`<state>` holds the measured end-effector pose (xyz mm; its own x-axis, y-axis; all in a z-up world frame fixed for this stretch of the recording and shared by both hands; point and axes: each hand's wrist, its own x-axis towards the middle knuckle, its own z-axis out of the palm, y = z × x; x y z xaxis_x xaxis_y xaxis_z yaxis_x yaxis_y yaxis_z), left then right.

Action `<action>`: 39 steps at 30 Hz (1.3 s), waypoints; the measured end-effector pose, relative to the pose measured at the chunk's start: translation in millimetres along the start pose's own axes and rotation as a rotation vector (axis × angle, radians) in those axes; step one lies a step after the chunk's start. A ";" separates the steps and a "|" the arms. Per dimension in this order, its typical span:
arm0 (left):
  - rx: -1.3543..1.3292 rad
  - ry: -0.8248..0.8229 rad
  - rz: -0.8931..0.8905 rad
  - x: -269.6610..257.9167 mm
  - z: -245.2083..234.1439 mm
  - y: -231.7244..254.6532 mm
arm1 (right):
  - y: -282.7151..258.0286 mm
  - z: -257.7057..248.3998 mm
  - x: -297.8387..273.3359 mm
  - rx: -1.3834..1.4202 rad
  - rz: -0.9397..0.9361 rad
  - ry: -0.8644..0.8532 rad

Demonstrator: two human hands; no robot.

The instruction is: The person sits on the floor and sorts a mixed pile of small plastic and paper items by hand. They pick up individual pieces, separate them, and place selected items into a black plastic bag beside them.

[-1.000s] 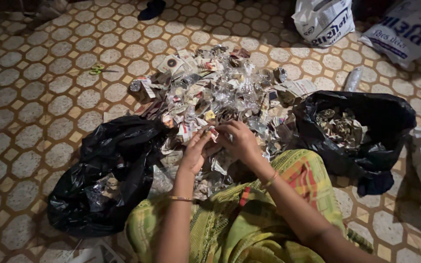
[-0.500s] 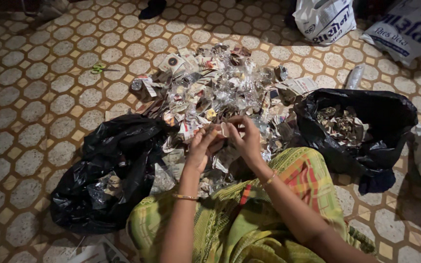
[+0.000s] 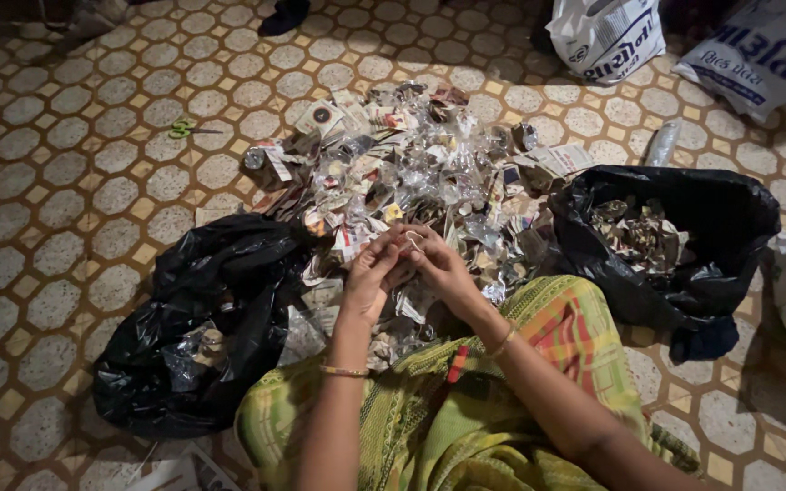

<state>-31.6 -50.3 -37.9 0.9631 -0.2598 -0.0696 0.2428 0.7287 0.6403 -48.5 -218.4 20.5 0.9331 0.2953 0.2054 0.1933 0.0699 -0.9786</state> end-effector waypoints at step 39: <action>0.214 0.128 0.085 2.6 -4.5 1.7 | 26.6 5.2 32.6 -0.227 0.008 0.118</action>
<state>-28.1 -46.9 -40.4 0.9892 -0.1106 -0.0961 0.1431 0.5905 0.7943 -14.6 -202.0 1.3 0.9613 0.1805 0.2080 0.2362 -0.1516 -0.9598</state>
